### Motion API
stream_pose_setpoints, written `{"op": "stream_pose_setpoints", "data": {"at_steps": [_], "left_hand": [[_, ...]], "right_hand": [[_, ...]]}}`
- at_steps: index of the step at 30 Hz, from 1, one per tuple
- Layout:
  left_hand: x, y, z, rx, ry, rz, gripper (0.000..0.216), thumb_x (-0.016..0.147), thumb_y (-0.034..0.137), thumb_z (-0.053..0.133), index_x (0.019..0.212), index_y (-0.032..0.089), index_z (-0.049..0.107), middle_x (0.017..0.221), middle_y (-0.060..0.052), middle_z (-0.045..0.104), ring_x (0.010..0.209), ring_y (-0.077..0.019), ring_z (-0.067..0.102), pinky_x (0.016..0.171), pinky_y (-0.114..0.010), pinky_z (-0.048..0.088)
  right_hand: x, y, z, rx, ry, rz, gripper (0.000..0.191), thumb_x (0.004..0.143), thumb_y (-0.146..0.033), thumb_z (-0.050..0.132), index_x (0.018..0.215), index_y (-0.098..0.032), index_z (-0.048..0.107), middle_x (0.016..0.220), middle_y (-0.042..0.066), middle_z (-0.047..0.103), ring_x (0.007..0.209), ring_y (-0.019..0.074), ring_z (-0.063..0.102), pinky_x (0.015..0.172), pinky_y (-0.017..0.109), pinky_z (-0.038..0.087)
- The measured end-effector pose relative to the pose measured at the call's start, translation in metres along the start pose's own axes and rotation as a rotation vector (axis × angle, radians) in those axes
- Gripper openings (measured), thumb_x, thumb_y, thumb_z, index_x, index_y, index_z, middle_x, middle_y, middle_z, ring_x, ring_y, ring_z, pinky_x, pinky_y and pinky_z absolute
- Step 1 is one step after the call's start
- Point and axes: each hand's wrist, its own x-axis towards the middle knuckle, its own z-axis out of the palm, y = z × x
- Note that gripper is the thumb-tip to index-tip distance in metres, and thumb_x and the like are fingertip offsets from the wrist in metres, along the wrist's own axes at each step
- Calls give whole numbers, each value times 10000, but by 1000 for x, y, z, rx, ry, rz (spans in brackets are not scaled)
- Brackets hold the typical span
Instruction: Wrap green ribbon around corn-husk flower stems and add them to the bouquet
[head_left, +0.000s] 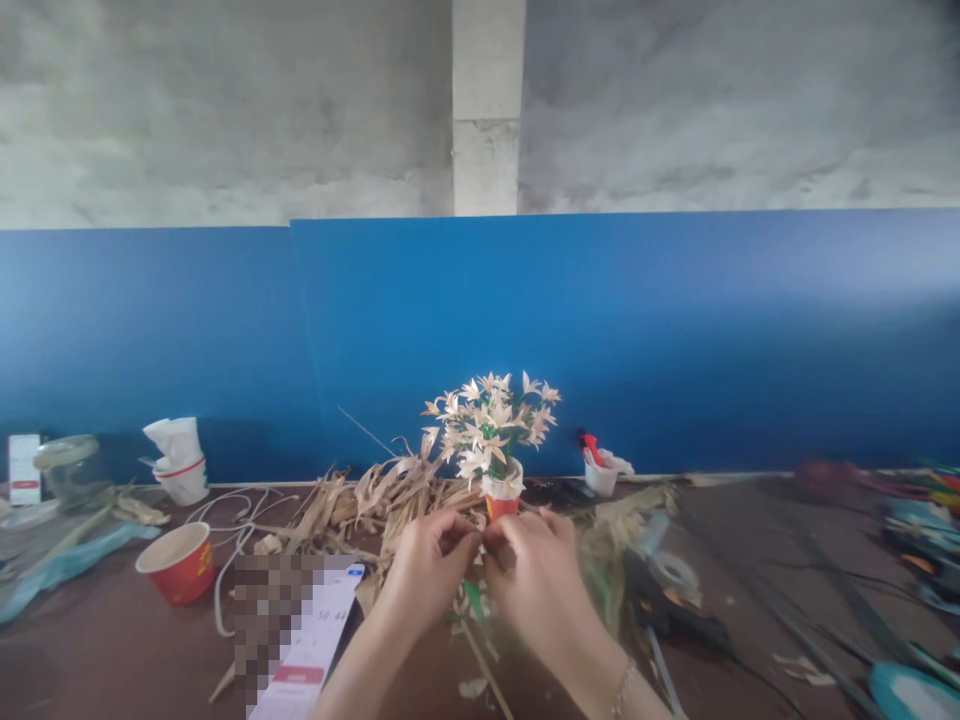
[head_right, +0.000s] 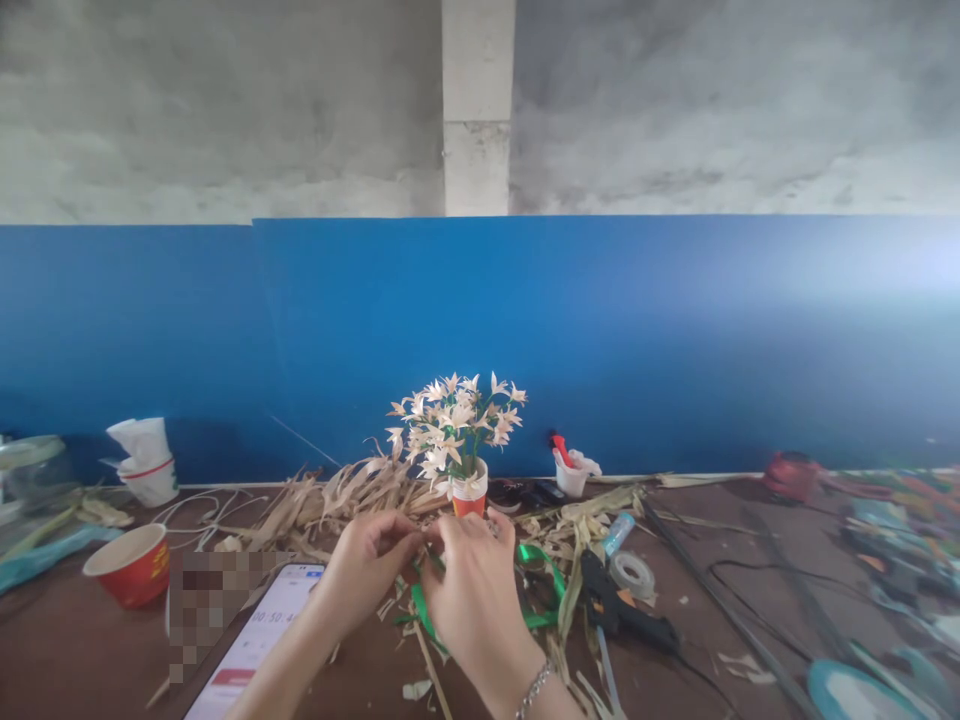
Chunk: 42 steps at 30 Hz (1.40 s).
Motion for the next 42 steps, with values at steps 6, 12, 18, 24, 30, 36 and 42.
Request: {"op": "stream_pose_setpoints", "data": {"at_steps": [6,12,18,24,30,36,42], "left_hand": [[3,-6,-3,-121,-33,-85,123,713,251,582,658,154,635,508,17,613,454,-121,563,444,-213,429],[6,-9,-10,-247,-107,-158,91,655,210,629,707,144,666,543,7,654,525,-145,628,513,-243,502],[6,-5,-9,-334,-95,-231,140,627,273,673,657,151,611,506,20,635,505,-155,638,416,-215,465],[7,-1,-11,-382,-87,-264,197,589,262,723,714,123,661,515,11,654,475,-127,620,503,-235,510],[5,6,-16,-347,-88,-192,147,612,252,719,690,135,679,493,11,655,470,-134,620,506,-242,513],[-1,12,-24,-317,-173,-158,151,621,267,724,685,139,675,495,-3,667,460,-134,611,483,-240,500],[-1,9,-23,-367,-227,-149,207,672,326,691,650,147,589,528,-27,683,466,-130,606,485,-234,483]], "right_hand": [[0,3,3,-19,119,-121,152,713,-98,556,613,-212,567,598,-39,607,660,149,540,935,393,206],[-1,1,4,4,198,-164,192,763,-96,488,665,-226,589,607,-39,609,669,143,539,960,392,191],[0,0,3,-6,214,-166,181,784,-125,488,675,-228,589,615,-39,618,669,143,538,966,398,185],[-1,-2,1,30,224,-168,176,792,-138,490,685,-223,602,625,-31,630,676,142,551,979,417,182],[5,-2,-8,339,-63,122,98,716,-200,570,671,-201,658,672,5,659,680,166,585,820,349,372],[11,9,-7,941,-539,422,218,663,-336,651,582,-134,641,553,11,610,486,91,477,500,225,353],[11,11,-2,1102,-589,446,241,662,-349,664,579,-126,629,578,22,609,557,108,531,563,228,392]]}}
